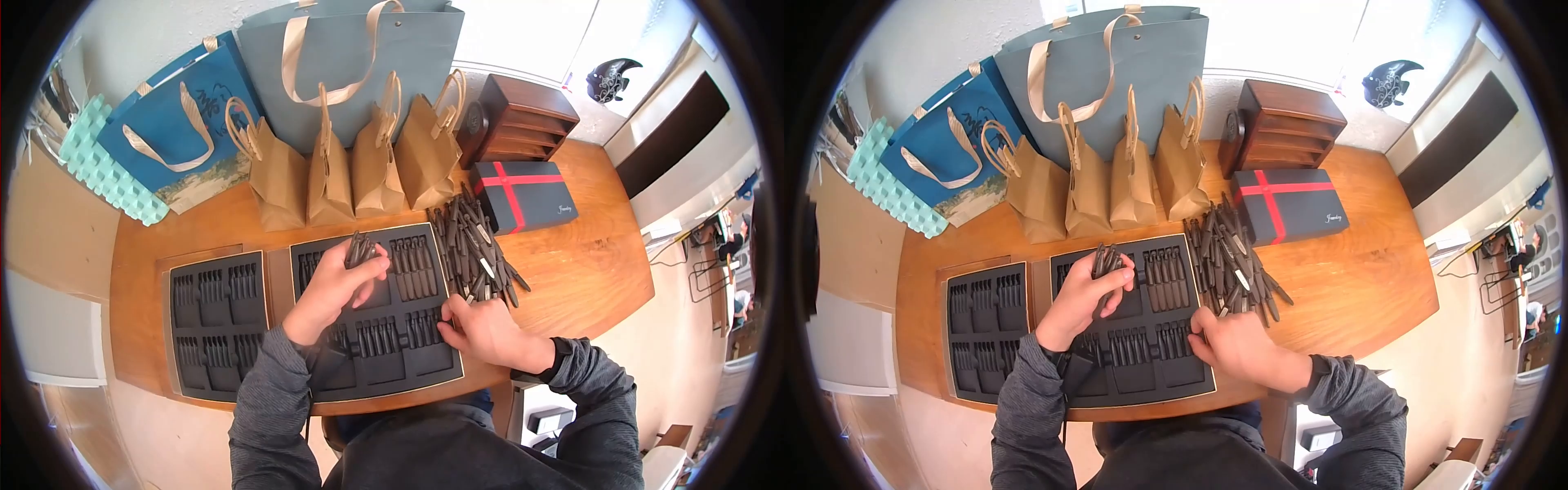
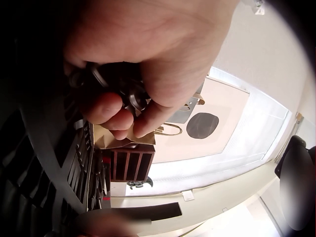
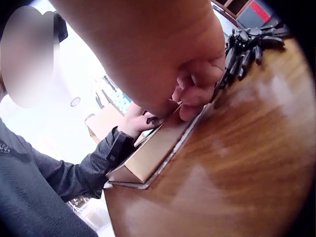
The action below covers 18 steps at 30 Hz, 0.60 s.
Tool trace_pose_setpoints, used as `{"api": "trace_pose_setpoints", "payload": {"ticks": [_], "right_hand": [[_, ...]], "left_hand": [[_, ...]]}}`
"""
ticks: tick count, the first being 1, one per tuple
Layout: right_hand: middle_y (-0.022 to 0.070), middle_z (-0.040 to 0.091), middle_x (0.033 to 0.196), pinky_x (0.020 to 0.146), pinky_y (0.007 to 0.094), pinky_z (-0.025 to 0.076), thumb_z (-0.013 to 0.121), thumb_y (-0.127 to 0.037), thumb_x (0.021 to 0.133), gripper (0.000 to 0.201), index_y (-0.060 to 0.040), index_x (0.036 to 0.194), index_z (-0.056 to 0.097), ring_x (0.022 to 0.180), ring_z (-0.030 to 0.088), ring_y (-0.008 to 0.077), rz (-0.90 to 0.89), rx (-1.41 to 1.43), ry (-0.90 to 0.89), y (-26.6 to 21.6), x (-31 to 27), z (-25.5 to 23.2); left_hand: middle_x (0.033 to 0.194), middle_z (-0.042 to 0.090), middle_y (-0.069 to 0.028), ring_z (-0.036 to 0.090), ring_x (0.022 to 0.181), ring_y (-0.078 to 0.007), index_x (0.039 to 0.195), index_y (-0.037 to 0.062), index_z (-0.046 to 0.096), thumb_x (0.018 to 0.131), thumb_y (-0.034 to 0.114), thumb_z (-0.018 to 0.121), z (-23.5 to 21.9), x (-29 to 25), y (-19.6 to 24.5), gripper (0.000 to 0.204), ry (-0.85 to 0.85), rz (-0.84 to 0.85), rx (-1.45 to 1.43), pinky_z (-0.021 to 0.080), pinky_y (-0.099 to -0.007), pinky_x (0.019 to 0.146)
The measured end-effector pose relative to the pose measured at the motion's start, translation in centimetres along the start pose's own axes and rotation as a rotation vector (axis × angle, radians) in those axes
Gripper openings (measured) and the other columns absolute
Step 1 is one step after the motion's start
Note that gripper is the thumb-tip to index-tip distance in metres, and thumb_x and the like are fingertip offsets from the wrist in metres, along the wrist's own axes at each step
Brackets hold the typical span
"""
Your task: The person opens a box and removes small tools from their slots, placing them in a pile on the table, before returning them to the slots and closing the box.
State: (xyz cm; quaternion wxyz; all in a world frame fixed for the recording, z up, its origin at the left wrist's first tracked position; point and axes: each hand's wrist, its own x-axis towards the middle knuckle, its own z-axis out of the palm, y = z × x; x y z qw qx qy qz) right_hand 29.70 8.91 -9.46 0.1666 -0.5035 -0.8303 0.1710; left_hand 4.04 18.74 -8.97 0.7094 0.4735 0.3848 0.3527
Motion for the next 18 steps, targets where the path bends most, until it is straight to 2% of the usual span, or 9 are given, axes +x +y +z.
{"api": "trace_pose_setpoints", "payload": {"ticks": [7, 13, 18], "right_hand": [[0.0093, 0.061, 0.06, 0.051, 0.0431, 0.05, 0.072, -0.019, 0.085, 0.02, -0.0079, 0.09, 0.056, 0.053, 0.063, 0.0328, 0.056, 0.018, 0.116, 0.0, 0.9, 1.1], [0.0122, 0.061, 0.06, 0.054, 0.0463, 0.05, 0.069, -0.021, 0.085, 0.019, -0.0082, 0.089, 0.056, 0.056, 0.063, 0.0368, 0.123, 0.0, 0.133, 0.0, 1.9, 1.7], [0.0137, 0.062, 0.061, 0.055, 0.0472, 0.051, 0.069, -0.019, 0.083, 0.018, -0.0078, 0.088, 0.056, 0.056, 0.063, 0.0378, 0.139, 0.015, 0.16, 0.1, 2.0, 2.1]], "left_hand": [[0.078, 0.06, -0.0049, 0.05, 0.05, -0.0076, 0.106, 0.0007, 0.059, 0.093, 0.016, 0.07, -0.4, 0.4, 0.3, 0.023, -0.006, 0.001, 0.117, 0.035, -0.0235, 0.041], [0.079, 0.06, -0.0055, 0.051, 0.051, -0.0089, 0.108, 0.0003, 0.059, 0.092, 0.015, 0.07, -0.9, 1.3, 0.6, 0.024, 0.031, -0.031, 0.058, 0.035, -0.0242, 0.04], [0.08, 0.06, -0.0054, 0.051, 0.053, -0.0091, 0.108, 0.0011, 0.059, 0.095, 0.014, 0.067, 0.8, 0.8, 1.6, 0.02, 0.02, -0.035, 0.018, 0.035, -0.0242, 0.041]]}}
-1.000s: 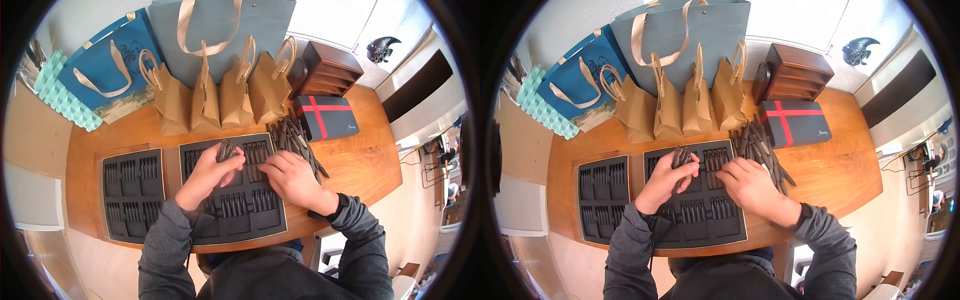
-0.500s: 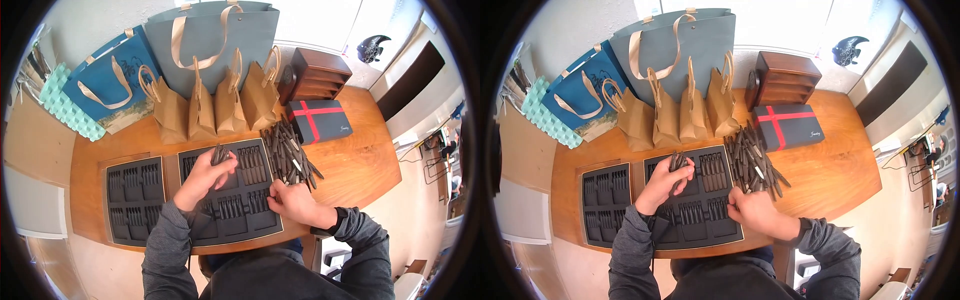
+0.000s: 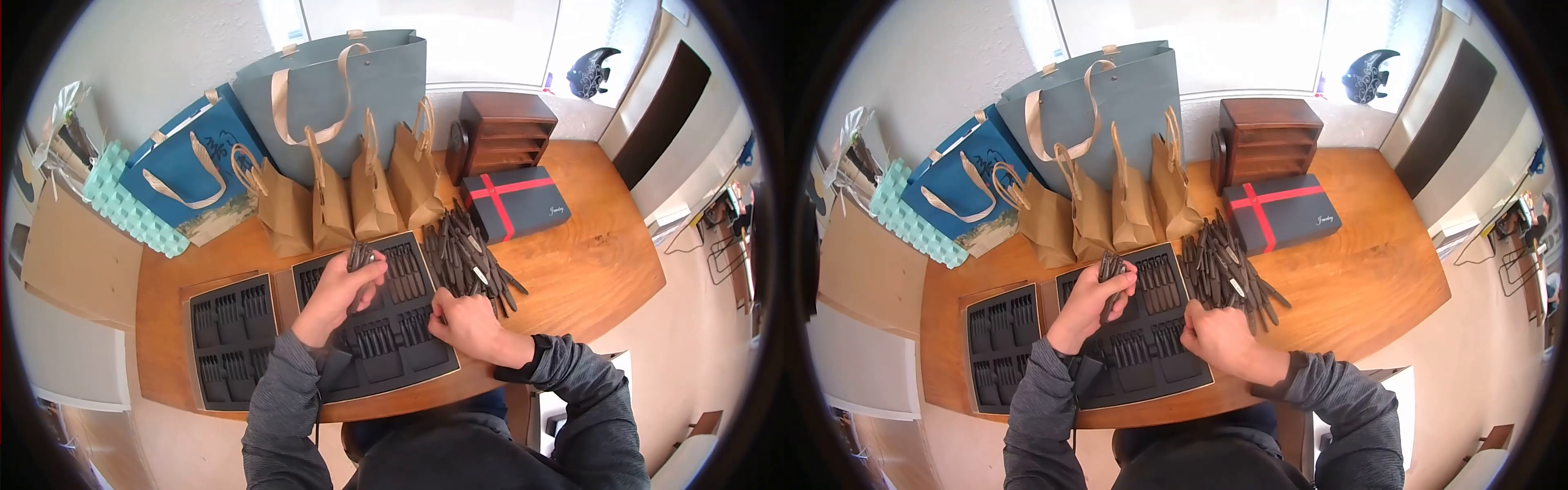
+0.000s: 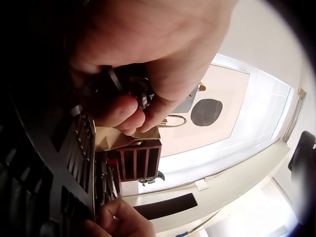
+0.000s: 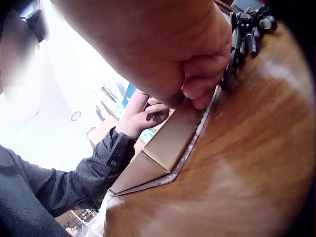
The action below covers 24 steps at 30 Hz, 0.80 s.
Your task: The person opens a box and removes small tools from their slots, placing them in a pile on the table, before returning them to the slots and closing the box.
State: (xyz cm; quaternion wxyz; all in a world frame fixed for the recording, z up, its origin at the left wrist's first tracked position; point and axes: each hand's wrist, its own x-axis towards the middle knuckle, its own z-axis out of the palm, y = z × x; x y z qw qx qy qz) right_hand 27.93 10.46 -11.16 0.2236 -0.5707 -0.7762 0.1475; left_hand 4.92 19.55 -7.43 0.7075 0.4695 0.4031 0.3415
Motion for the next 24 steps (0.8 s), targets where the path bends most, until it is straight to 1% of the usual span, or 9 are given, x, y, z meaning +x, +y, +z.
{"api": "trace_pose_setpoints", "payload": {"ticks": [9, 10, 13, 14, 17, 18, 21, 22, 24], "right_hand": [[0.0118, 0.063, 0.062, 0.056, 0.0458, 0.051, 0.071, -0.024, 0.087, 0.021, -0.0087, 0.087, 0.057, 0.061, 0.065, 0.0362, -0.061, 0.099, -0.05, 0.5, 0.3, -1.7], [0.01, 0.063, 0.063, 0.056, 0.0414, 0.051, 0.074, -0.024, 0.088, 0.021, -0.0083, 0.087, 0.06, 0.06, 0.066, 0.0316, -0.04, 0.05, -0.084, 0.1, 0.6, -2.8], [0.0094, 0.062, 0.062, 0.055, 0.0357, 0.05, 0.075, -0.019, 0.088, 0.016, -0.0067, 0.09, 0.064, 0.055, 0.063, 0.0264, -0.101, 0.192, 0.049, -0.2, 2.0, -3.9], [0.0055, 0.062, 0.065, 0.055, 0.0311, 0.048, 0.073, -0.013, 0.09, 0.014, -0.0045, 0.1, 0.069, 0.056, 0.061, 0.0166, -0.08, 0.258, 0.055, -0.4, 2.6, -4.2], [0.0013, 0.065, 0.076, 0.06, 0.0289, 0.049, 0.07, -0.012, 0.094, 0.02, -0.0028, 0.111, 0.069, 0.068, 0.062, 0.0093, 0.019, 0.469, 0.068, -1.6, 4.9, -4.3], [-0.0013, 0.065, 0.087, 0.065, 0.0255, 0.048, 0.066, -0.012, 0.098, 0.023, -0.0006, 0.117, 0.069, 0.077, 0.059, 0.0056, 0.044, 0.572, 0.025, -1.3, 5.5, -3.7], [0.0025, 0.068, 0.084, 0.07, 0.0255, 0.05, 0.067, -0.013, 0.097, 0.022, 0.0023, 0.113, 0.069, 0.077, 0.06, 0.0077, 0.145, 0.952, -0.149, -1.2, 7.3, -1.8], [0.0009, 0.068, 0.084, 0.072, 0.0243, 0.049, 0.064, -0.011, 0.099, 0.019, 0.0039, 0.11, 0.07, 0.079, 0.06, 0.0067, 0.111, 0.994, -0.174, -1.2, 7.5, -1.7], [0.0005, 0.067, 0.083, 0.072, 0.0241, 0.049, 0.064, -0.009, 0.099, 0.017, 0.0032, 0.108, 0.071, 0.079, 0.06, 0.007, 0.184, 1.015, -0.219, -1.6, 7.6, -2.5]], "left_hand": [[0.081, 0.06, -0.0059, 0.05, 0.053, -0.0089, 0.112, 0.0015, 0.058, 0.096, 0.015, 0.066, -0.3, -0.2, -1.0, 0.022, -0.096, -0.039, -0.239, 0.035, -0.0237, 0.041], [0.081, 0.059, -0.0059, 0.049, 0.053, -0.0084, 0.113, 0.0016, 0.058, 0.096, 0.015, 0.065, -0.3, -0.2, -1.1, 0.022, -0.114, -0.035, -0.244, 0.035, -0.0234, 0.041], [0.082, 0.059, -0.0058, 0.051, 0.054, -0.0081, 0.114, 0.0014, 0.057, 0.096, 0.015, 0.065, 0.2, -0.4, -0.9, 0.024, -0.175, -0.073, -0.228, 0.036, -0.0228, 0.04], [0.082, 0.059, -0.0057, 0.051, 0.054, -0.0079, 0.114, 0.0012, 0.057, 0.096, 0.014, 0.066, 0.3, -0.5, -0.9, 0.024, -0.209, -0.095, -0.211, 0.036, -0.0226, 0.04], [0.083, 0.059, -0.0052, 0.053, 0.055, -0.0075, 0.114, 0.0007, 0.057, 0.096, 0.014, 0.066, 0.2, -0.7, -1.0, 0.025, -0.284, -0.144, -0.153, 0.037, -0.0223, 0.04], [0.083, 0.059, -0.005, 0.053, 0.055, -0.0073, 0.114, 0.0005, 0.057, 0.095, 0.013, 0.066, 0.3, -0.8, -1.1, 0.024, -0.297, -0.149, -0.135, 0.037, -0.0222, 0.04], [0.083, 0.058, -0.004, 0.054, 0.055, -0.0069, 0.113, -0.0002, 0.057, 0.094, 0.012, 0.066, 0.2, -0.9, -1.0, 0.024, -0.342, -0.151, -0.119, 0.038, -0.0221, 0.04], [0.083, 0.058, -0.0039, 0.053, 0.055, -0.0068, 0.113, -0.0003, 0.057, 0.094, 0.012, 0.066, 0.2, -1.0, -0.9, 0.024, -0.348, -0.149, -0.111, 0.038, -0.0221, 0.04], [0.083, 0.058, -0.0036, 0.053, 0.054, -0.0067, 0.113, -0.0004, 0.057, 0.094, 0.012, 0.066, 0.3, -0.9, -1.0, 0.025, -0.354, -0.152, -0.097, 0.038, -0.0221, 0.04]]}}
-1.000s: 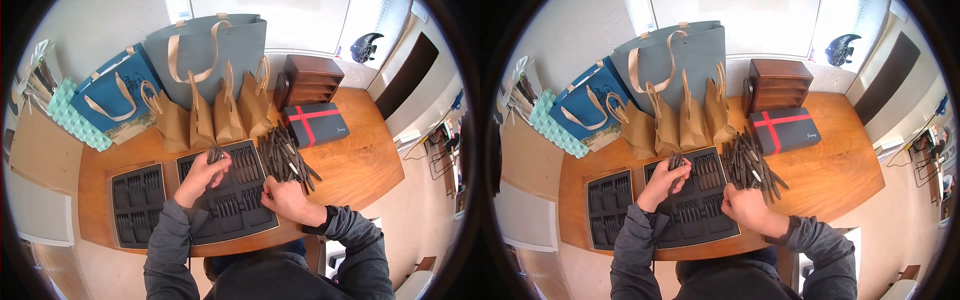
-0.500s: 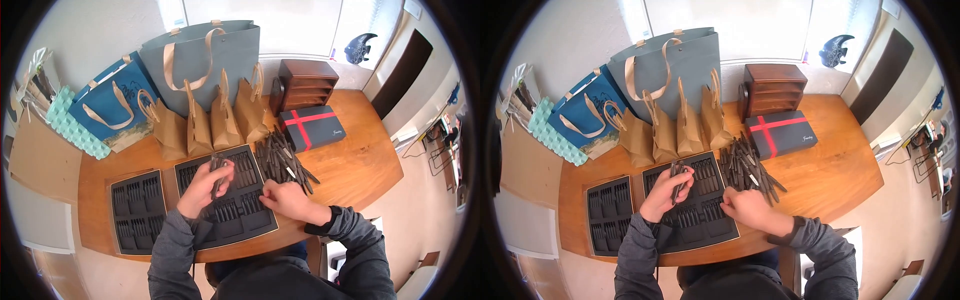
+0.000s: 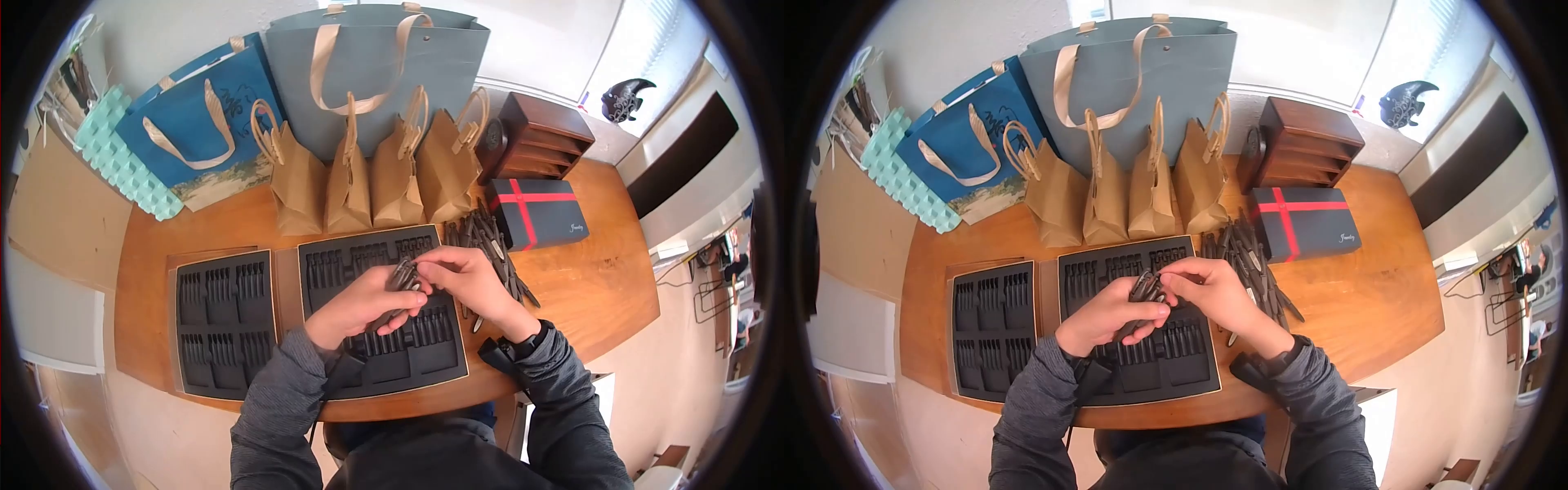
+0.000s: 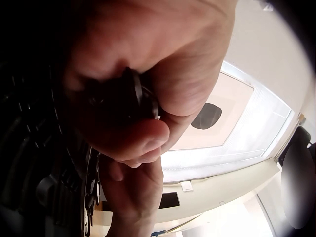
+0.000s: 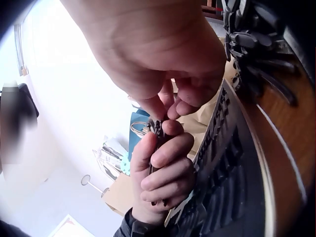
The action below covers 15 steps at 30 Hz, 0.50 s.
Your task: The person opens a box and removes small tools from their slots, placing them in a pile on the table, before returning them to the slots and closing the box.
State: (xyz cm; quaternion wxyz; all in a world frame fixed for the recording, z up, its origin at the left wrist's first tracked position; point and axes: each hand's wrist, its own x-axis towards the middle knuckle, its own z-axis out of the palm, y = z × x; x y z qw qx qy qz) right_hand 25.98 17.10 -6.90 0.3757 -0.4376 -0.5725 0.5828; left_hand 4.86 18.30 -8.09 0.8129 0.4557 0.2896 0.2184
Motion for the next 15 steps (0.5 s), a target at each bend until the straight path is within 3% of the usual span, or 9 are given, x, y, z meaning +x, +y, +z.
{"api": "trace_pose_setpoints", "payload": {"ticks": [5, 8, 11, 15], "right_hand": [[0.0015, 0.068, 0.084, 0.07, 0.0222, 0.049, 0.064, -0.01, 0.099, 0.016, 0.0029, 0.105, 0.071, 0.079, 0.061, 0.0061, 0.035, -0.039, 0.154, 0.9, 0.0, -1.1], [0.0018, 0.069, 0.085, 0.069, 0.0219, 0.048, 0.064, -0.012, 0.1, 0.017, 0.0023, 0.106, 0.07, 0.078, 0.06, 0.006, 0.015, 0.036, 0.101, 1.1, 0.1, -1.1], [-0.0017, 0.065, 0.08, 0.056, 0.0177, 0.041, 0.062, -0.018, 0.101, 0.02, -0.0004, 0.109, 0.069, 0.07, 0.054, 0.0027, -0.058, 0.069, 0.028, 2.2, 0.1, -0.6], [-0.0003, 0.064, 0.075, 0.053, 0.0183, 0.039, 0.06, -0.017, 0.103, 0.02, -0.0004, 0.106, 0.069, 0.065, 0.054, 0.0042, -0.015, 0.103, 0.256, 1.6, -0.5, -1.3]], "left_hand": [[0.082, 0.057, -0.0032, 0.051, 0.051, -0.0062, 0.113, -0.0006, 0.057, 0.093, 0.011, 0.066, 0.1, 0.2, 0.1, 0.025, 0.036, -0.014, 0.014, 0.037, -0.022, 0.04], [0.082, 0.058, -0.0035, 0.051, 0.052, -0.006, 0.114, -0.0006, 0.057, 0.094, 0.011, 0.066, -0.1, 0.2, 0.0, 0.025, 0.032, -0.013, 0.02, 0.037, -0.0216, 0.04], [0.083, 0.059, -0.0061, 0.051, 0.051, -0.0055, 0.116, -0.0018, 0.055, 0.094, 0.013, 0.065, -0.2, 0.4, -0.2, 0.028, 0.01, -0.01, 0.033, 0.036, -0.0204, 0.039], [0.083, 0.057, -0.0053, 0.05, 0.05, -0.0053, 0.117, -0.0025, 0.055, 0.095, 0.014, 0.065, 0.1, 0.3, 0.0, 0.029, 0.077, -0.01, 0.023, 0.035, -0.0205, 0.039]]}}
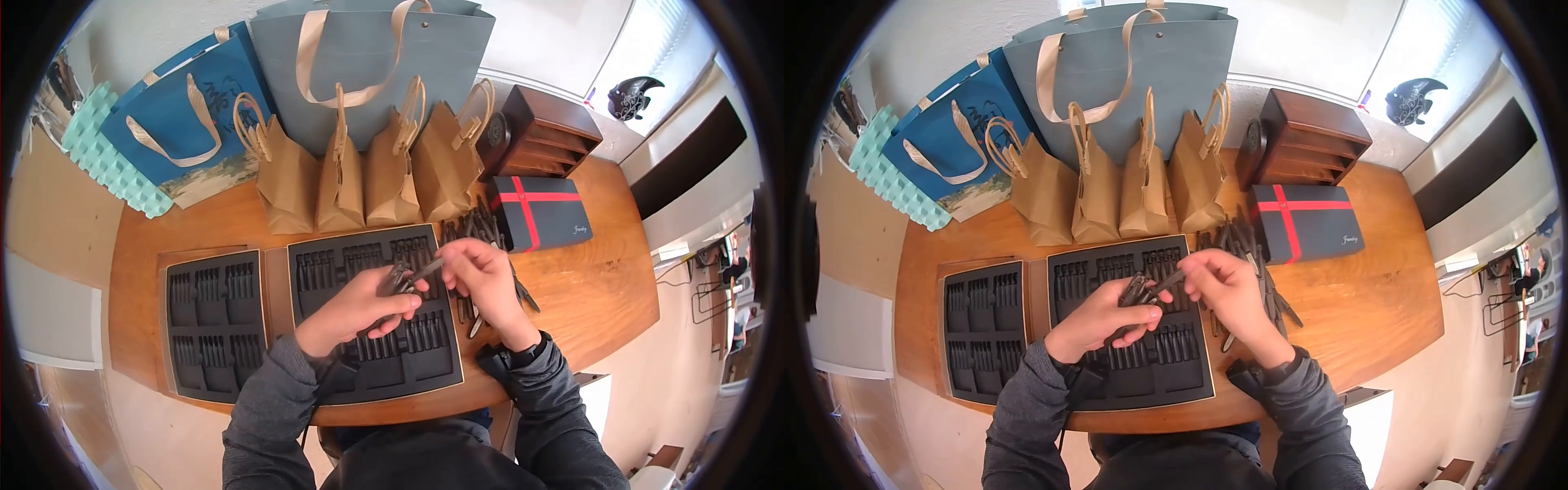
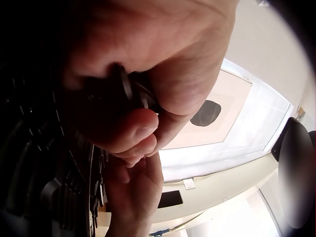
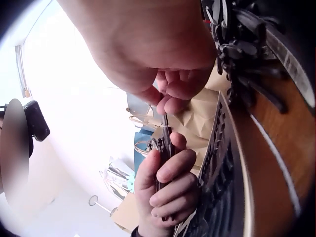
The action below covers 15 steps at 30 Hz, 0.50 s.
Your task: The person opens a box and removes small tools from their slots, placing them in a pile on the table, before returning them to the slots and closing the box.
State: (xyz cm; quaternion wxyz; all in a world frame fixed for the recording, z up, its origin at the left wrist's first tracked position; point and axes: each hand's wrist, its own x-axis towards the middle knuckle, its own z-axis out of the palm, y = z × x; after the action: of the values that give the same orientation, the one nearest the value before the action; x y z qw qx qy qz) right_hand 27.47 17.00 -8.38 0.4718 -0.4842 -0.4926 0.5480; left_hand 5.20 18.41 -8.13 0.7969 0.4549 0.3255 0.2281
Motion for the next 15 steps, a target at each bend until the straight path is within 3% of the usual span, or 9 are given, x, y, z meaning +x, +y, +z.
{"api": "trace_pose_setpoints", "payload": {"ticks": [5, 15], "right_hand": [[0.0047, 0.068, 0.077, 0.05, 0.0196, 0.042, 0.059, -0.015, 0.102, 0.016, -0.0009, 0.101, 0.066, 0.062, 0.061, 0.0095, 0.004, 0.202, 0.207, 1.5, 0.3, -1.0], [0.007, 0.071, 0.085, 0.059, 0.0227, 0.049, 0.063, -0.008, 0.099, 0.014, 0.0007, 0.111, 0.064, 0.07, 0.065, 0.011, -0.133, 0.218, 0.099, 2.4, 0.1, -0.5]], "left_hand": [[0.079, 0.057, -0.0035, 0.048, 0.051, -0.0059, 0.116, -0.002, 0.056, 0.095, 0.013, 0.066, 0.1, -0.1, 0.4, 0.028, 0.107, 0.05, -0.041, 0.035, -0.0212, 0.041], [0.074, 0.057, -0.0038, 0.048, 0.049, -0.007, 0.096, 0.0032, 0.056, 0.097, 0.017, 0.066, 0.0, 0.3, 0.2, 0.018, 0.281, 0.124, -0.115, 0.034, -0.0225, 0.039]]}}
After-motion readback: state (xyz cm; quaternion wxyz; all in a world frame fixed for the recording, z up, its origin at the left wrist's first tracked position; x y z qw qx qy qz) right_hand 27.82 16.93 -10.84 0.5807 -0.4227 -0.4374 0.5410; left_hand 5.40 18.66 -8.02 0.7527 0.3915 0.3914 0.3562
